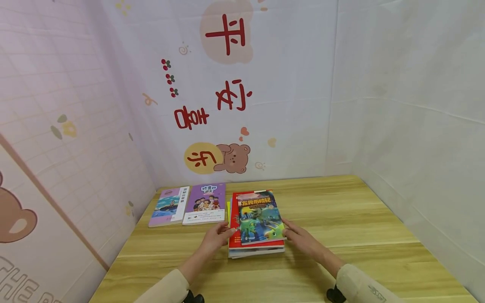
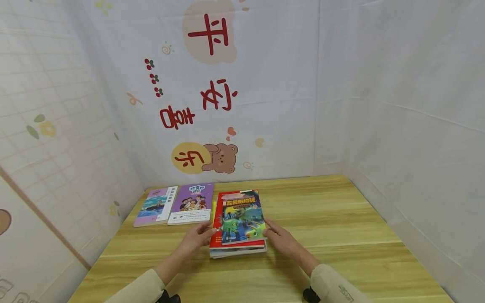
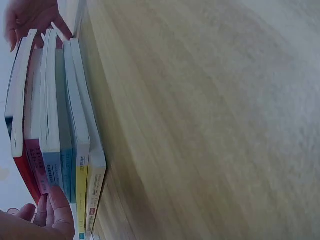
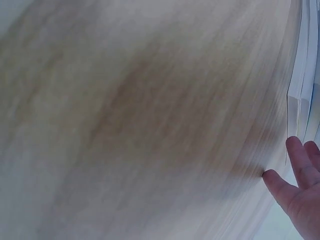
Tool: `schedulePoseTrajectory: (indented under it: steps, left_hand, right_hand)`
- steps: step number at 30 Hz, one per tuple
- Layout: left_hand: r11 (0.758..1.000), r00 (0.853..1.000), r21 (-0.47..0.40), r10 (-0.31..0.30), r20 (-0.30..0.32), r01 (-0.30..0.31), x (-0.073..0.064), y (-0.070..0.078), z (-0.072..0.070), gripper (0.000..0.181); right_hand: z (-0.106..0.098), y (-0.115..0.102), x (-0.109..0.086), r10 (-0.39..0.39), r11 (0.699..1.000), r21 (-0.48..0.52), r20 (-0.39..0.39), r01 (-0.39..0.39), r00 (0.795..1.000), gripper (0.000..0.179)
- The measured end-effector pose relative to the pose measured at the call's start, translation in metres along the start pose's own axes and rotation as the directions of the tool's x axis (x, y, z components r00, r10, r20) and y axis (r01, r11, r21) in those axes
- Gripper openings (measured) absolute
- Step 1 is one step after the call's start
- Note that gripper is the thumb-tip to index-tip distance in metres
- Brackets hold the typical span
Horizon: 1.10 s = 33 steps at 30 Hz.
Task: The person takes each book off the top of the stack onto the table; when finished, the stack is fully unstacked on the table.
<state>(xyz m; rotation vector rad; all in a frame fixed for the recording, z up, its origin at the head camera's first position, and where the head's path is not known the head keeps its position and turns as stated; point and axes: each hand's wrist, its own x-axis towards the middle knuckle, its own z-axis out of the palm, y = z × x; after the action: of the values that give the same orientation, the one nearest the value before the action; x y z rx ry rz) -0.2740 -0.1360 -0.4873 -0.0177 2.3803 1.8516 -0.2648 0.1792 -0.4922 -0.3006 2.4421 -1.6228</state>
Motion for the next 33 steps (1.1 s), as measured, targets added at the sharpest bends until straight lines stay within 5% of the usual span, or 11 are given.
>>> schedulePoseTrajectory:
  steps: [9,18,33]
  left_hand:
    - [0.999,0.999,0.005,0.032,0.008,-0.033,-0.005,0.001,0.007,0.069]
    - [0.998,0.999,0.037,0.041,0.009,-0.041,-0.008,-0.001,0.005,0.067]
    - [0.999,0.999,0.031,0.007,0.045,-0.009,-0.014,-0.002,-0.002,0.062]
  right_hand:
    - [0.009,-0.002,0.003,0.002,0.993,-0.121,0.022,0.001,1.0,0.045]
    - [0.008,0.003,-0.001,-0.072,0.989,-0.131,0.023,0.074,0.997,0.056]
    - [0.008,0.005,-0.002,-0.01,0.986,-0.163,0.005,0.011,1.0,0.058]
